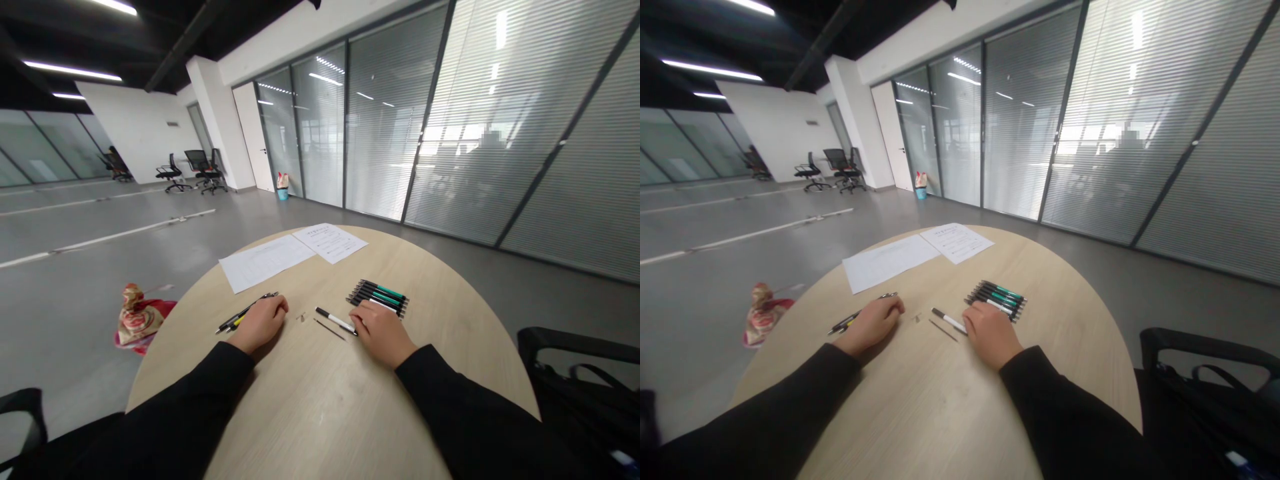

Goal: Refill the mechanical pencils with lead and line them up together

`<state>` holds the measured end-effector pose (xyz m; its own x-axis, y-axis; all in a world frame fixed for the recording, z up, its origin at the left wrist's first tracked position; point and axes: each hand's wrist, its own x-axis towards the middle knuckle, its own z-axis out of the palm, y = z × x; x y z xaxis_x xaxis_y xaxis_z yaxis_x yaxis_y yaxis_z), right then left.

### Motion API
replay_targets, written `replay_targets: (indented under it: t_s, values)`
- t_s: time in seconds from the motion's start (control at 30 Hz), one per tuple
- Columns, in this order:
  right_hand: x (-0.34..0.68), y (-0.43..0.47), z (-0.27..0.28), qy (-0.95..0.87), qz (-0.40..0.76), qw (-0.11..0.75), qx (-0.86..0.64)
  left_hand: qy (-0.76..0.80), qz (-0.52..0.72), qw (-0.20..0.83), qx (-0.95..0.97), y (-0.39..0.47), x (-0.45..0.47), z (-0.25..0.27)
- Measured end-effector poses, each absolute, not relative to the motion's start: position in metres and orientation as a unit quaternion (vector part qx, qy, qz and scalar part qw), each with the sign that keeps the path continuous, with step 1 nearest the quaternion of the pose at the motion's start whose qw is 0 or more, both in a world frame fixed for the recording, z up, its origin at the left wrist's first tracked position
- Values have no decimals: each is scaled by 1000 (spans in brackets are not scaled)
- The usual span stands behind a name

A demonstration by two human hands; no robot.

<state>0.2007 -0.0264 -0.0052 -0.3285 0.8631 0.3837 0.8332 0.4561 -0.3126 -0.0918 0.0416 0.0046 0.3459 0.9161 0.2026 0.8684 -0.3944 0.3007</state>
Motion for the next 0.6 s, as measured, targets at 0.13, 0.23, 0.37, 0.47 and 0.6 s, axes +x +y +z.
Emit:
replay_targets:
  t_s: [0.13,0.23,0.37,0.47,0.6]
  values:
    - [213,-19,-7,-793,38,289,-534,539,176,84,820,43,-101,6]
    - [216,-16,-8,-784,40,303,-540,530,180,92,824,44,-105,6]
    - [216,-15,-9,-783,43,302,-542,516,180,102,831,45,-108,6]
    - [215,-15,-9,-789,47,289,-541,516,182,99,831,44,-107,6]
    - [214,-15,-8,-799,56,276,-532,524,191,72,827,35,-99,6]
